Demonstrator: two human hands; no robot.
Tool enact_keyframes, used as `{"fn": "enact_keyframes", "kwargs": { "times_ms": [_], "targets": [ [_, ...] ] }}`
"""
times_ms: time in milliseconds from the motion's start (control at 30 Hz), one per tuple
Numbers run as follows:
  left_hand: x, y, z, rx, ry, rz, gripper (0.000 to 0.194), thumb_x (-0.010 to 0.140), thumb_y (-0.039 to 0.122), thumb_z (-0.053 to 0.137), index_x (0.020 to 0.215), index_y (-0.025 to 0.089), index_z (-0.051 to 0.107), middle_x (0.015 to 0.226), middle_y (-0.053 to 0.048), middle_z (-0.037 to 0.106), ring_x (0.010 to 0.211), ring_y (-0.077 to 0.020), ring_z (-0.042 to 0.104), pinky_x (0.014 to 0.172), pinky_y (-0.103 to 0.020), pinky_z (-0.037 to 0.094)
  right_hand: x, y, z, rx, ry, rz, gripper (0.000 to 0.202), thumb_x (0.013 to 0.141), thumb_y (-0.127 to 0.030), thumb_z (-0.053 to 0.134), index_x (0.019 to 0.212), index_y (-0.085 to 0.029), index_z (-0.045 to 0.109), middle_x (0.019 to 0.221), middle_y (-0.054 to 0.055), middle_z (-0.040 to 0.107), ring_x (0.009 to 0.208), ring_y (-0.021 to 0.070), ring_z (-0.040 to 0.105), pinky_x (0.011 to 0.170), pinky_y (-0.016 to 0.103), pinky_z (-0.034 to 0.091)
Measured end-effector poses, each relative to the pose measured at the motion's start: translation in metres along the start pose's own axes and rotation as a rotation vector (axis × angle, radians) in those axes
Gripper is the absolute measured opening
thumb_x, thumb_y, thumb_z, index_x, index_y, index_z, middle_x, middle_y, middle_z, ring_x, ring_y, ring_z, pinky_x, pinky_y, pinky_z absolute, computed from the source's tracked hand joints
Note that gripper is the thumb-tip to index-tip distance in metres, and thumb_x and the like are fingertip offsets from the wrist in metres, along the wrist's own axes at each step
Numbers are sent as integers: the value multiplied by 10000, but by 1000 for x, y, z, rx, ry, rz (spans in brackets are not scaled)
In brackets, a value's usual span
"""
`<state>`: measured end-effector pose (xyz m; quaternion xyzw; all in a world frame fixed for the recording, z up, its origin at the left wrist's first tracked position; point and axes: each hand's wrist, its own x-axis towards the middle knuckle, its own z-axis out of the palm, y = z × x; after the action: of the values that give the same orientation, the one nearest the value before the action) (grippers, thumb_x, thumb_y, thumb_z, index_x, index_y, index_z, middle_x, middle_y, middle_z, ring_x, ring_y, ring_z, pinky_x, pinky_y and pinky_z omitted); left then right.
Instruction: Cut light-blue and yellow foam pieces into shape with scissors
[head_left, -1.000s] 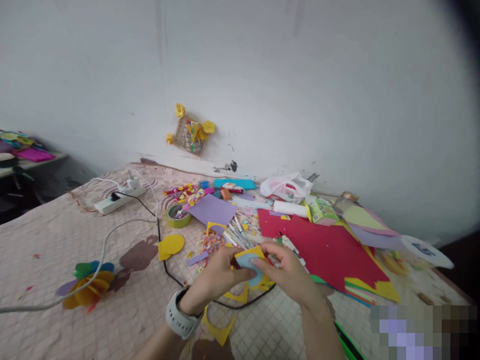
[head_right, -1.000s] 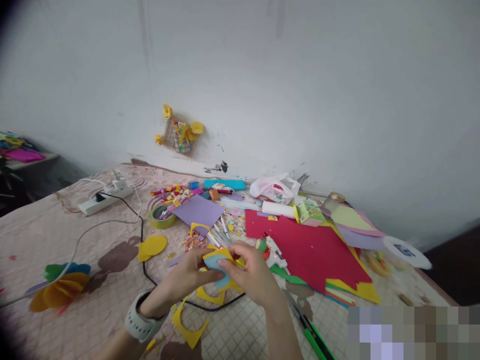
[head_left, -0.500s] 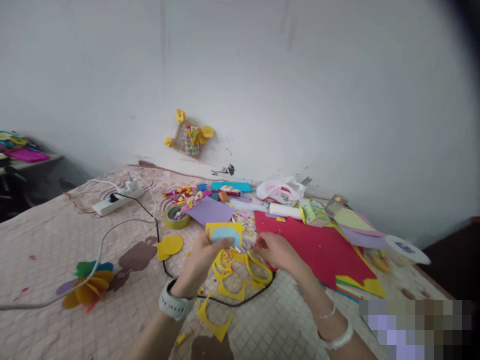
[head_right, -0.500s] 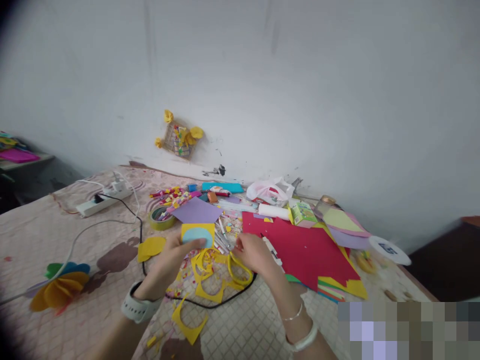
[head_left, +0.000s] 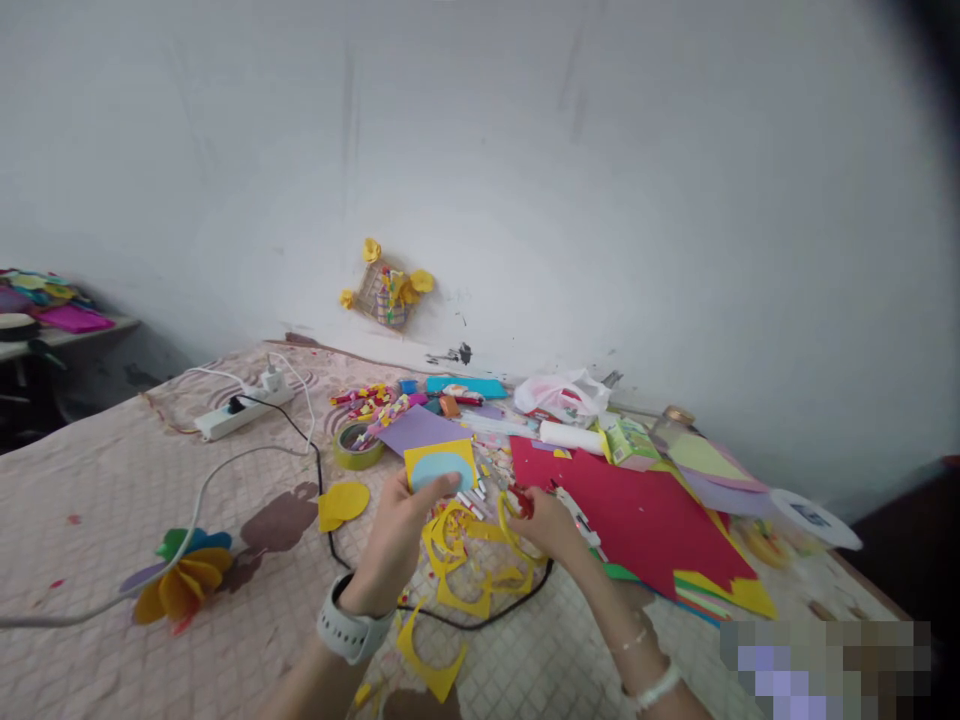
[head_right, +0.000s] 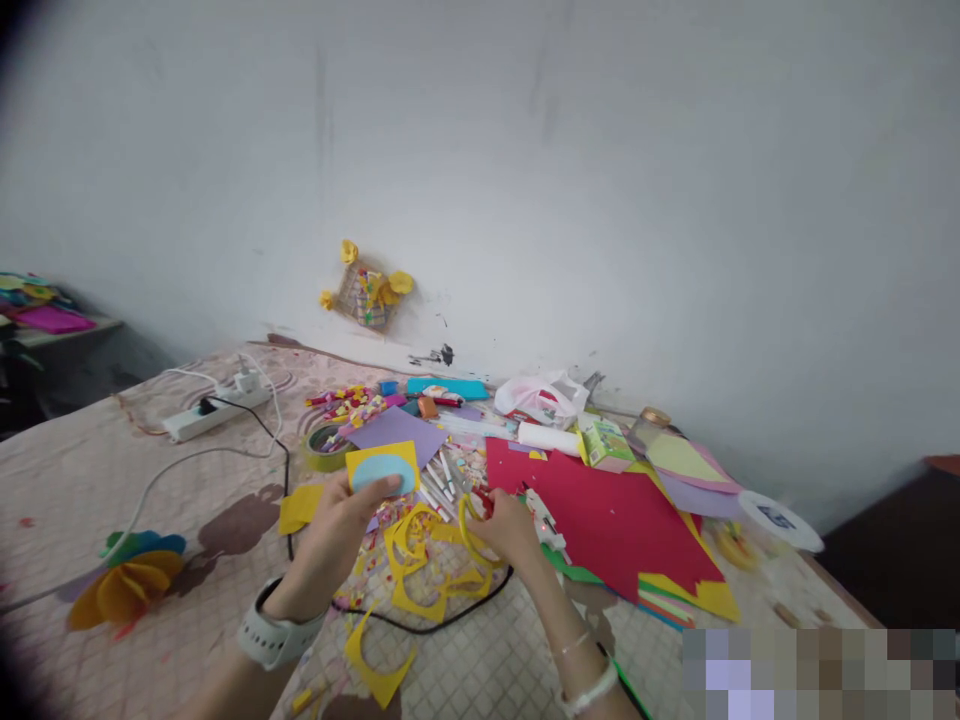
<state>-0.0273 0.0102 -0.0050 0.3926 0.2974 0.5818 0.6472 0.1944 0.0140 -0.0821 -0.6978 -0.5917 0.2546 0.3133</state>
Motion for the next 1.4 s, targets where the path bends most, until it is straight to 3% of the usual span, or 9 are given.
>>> {"fn": "enact_keyframes", "kwargs": {
  "times_ms": [100,167,233,333,400,500,733,1067,1400],
  "targets": [
    [-5,-3,5,49,1,-3,115,673,205,728,765,141,704,744,-22,727,664,-134,621,670,-230,474,-11,-15,-4,366,91,-97,366,897,-521,413,994,-178,495,825,29,605,577,144,576,509,277,477],
    [-8,-8,10,97,-17,-18,110,679,210,723,763,142,704,741,-22,728,662,-142,622,669,-237,476,-22,-30,-4,578,140,-177,476,815,-680,348,964,-235,424,793,-1,563,429,101,447,426,256,408],
    [-11,-12,17,136,-47,-24,106,678,208,719,758,141,702,732,-22,725,670,-154,623,677,-247,479,-33,-45,-4,731,171,-242,501,737,-733,406,922,-268,378,815,-10,538,421,89,394,428,257,397],
    [-13,-17,27,207,-71,-38,123,678,217,713,780,148,706,748,-24,727,699,-177,633,682,-257,483,-46,-61,-5,834,168,-277,390,708,-515,655,835,-269,380,871,-5,553,566,120,488,535,266,436],
    [-12,-20,33,252,-93,-56,139,679,231,709,792,150,709,761,-30,729,707,-191,639,684,-270,489,-49,-66,-7,851,164,-271,304,734,-355,683,800,-255,404,857,-2,546,662,141,518,615,280,452],
    [-10,-24,36,271,-149,-91,144,677,240,709,781,140,712,747,-35,725,674,-191,635,672,-282,494,-49,-65,-10,845,155,-269,253,736,-251,669,783,-248,420,751,-30,497,653,143,498,623,269,441],
    [-6,-29,31,232,-227,-206,116,631,208,751,735,160,729,716,-12,721,637,-151,614,640,-244,483,-50,-64,-18,785,123,-273,209,719,-191,643,775,-241,448,701,-50,473,619,133,477,583,240,418],
    [-7,-21,15,344,-287,-247,236,639,255,736,843,139,706,768,-46,709,678,-177,604,659,-282,467,-54,-70,-14,692,27,-252,232,693,-119,645,779,-237,465,719,-39,490,623,141,484,597,246,436],
    [-5,-21,16,367,-324,-154,133,683,253,710,754,140,707,651,-5,658,577,-134,544,572,-237,409,-54,-73,-11,750,50,-223,282,686,-197,722,767,-244,457,727,-47,492,651,138,513,620,242,455]
  ]
}}
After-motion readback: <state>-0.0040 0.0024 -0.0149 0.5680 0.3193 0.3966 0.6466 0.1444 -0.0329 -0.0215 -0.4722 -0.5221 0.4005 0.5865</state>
